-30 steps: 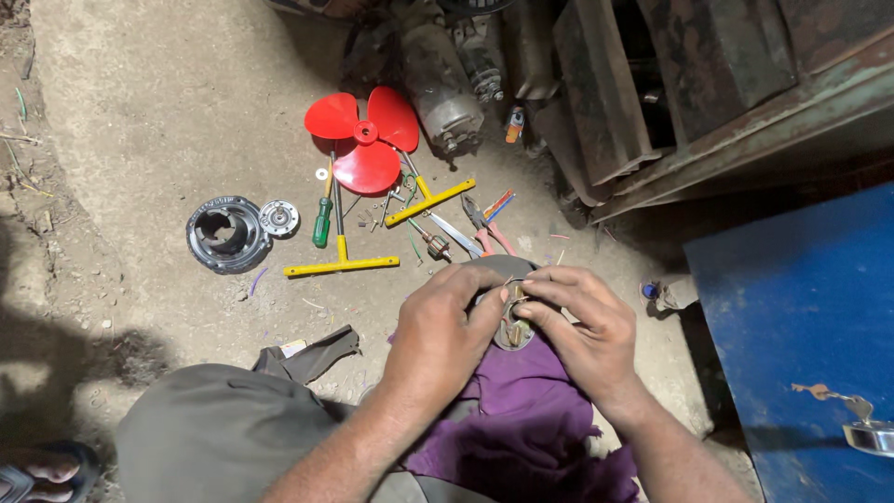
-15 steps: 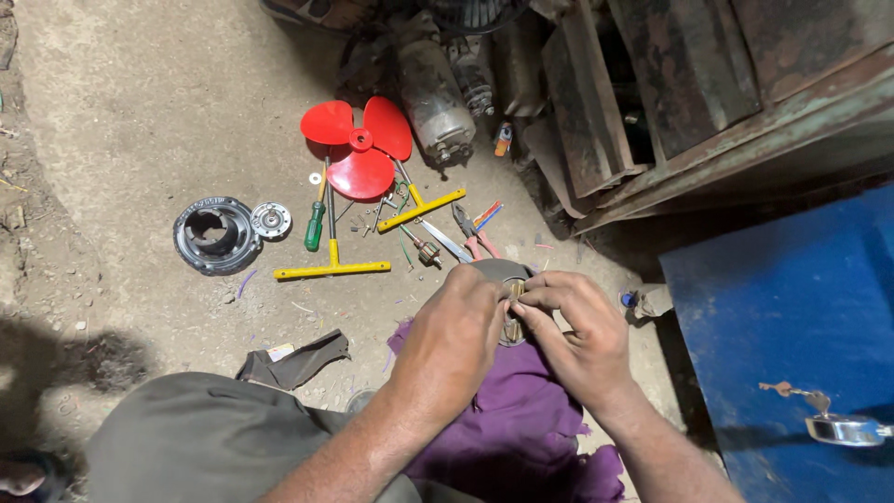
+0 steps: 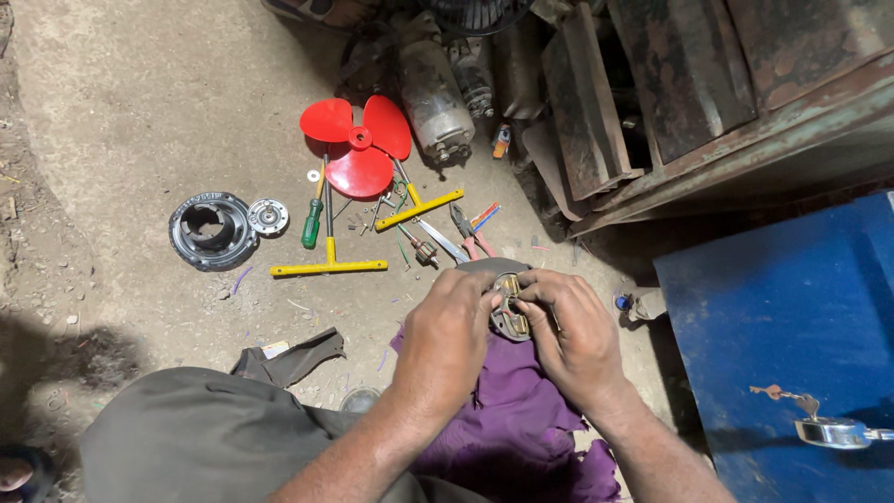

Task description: The person sits on the ground and works on a small electrical component, likely a fan capacitor. They unwrap a package, retrieve a tool from a drawer, cut wires with scissors, and manipulate the component with pliers and their hands.

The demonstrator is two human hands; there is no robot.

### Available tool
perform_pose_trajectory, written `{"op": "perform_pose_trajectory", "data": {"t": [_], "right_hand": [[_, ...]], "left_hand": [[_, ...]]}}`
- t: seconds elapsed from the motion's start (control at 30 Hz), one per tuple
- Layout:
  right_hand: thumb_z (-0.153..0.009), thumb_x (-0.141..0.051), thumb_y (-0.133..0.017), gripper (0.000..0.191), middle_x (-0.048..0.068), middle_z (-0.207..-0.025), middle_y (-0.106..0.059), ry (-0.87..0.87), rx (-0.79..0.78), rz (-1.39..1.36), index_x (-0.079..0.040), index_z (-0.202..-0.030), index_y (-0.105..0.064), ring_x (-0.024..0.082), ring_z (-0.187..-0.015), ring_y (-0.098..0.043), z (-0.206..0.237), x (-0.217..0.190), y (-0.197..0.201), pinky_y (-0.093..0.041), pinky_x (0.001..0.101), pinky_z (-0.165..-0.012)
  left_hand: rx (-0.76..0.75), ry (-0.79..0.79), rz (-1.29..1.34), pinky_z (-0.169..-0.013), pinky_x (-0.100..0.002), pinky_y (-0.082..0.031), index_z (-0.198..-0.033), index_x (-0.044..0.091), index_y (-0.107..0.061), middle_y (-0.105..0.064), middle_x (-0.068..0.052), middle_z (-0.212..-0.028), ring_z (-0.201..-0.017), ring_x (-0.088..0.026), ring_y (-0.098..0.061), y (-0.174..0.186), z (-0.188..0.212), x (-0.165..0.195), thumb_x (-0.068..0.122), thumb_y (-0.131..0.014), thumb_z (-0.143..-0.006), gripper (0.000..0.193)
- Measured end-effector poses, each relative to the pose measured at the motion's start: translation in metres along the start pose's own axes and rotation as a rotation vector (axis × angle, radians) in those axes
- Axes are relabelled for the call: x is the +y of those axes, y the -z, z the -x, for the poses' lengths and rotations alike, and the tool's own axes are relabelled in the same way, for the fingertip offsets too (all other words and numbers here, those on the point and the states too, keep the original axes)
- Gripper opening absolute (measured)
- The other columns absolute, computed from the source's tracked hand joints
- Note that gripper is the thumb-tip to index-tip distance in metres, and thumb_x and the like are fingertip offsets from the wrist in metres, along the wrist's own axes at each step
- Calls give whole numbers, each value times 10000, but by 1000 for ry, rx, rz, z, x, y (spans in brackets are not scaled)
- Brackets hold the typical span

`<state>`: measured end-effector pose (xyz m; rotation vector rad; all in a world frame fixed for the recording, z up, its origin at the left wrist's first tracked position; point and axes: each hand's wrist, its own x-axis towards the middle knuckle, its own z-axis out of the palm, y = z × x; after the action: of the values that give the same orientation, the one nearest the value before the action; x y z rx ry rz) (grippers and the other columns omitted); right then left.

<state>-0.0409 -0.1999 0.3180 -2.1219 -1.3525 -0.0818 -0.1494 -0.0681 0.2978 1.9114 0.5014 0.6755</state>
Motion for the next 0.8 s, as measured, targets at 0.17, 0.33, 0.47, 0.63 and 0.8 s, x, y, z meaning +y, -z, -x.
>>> {"op": "perform_pose_trajectory", "data": {"t": [0.17,0.33,0.47,0.63,0.8], "right_hand": [[-874,-2,-738,180,105,-1124,-728,3,-7,6,-33,-1020,-637,284,-1017,-700,-1,-1,2,-540,377,-857],[-848,-11,-754,197,99,-1117,-729,2,-21,-25,-38,-1012,-650,285,-1025,-697,-1,3,4,-541,379,-863],[-830,-18,-774,213,96,-1112,-729,28,-25,-28,-43,-1007,-659,277,-1024,-702,0,5,6,-539,376,-866],[-846,-25,-778,205,80,-1102,-738,23,-10,-46,-53,-1019,-671,254,-1018,-707,1,6,6,-540,366,-876],[-837,-68,-792,239,90,-1062,-727,45,-57,-39,-32,-1058,-711,255,-1001,-697,-3,9,12,-544,362,-855]], "left_hand": [[-103,37,-85,-751,-471,-555,-1030,21,-681,-675,-173,-1010,-892,-383,-699,5,-2,0,63,-655,-925,116],[-159,91,-41,-742,-498,-527,-1022,29,-653,-625,-176,-1008,-885,-395,-680,2,-11,6,104,-655,-945,107],[-182,105,-4,-767,-498,-520,-1027,28,-656,-605,-178,-1045,-917,-393,-670,-3,-16,6,107,-669,-925,129],[-174,128,62,-807,-459,-532,-979,30,-704,-618,-164,-1009,-931,-363,-670,-4,-12,-3,104,-711,-875,128],[-156,103,104,-828,-448,-525,-936,26,-721,-626,-164,-989,-954,-362,-658,-7,-12,-6,79,-732,-846,105]]}}
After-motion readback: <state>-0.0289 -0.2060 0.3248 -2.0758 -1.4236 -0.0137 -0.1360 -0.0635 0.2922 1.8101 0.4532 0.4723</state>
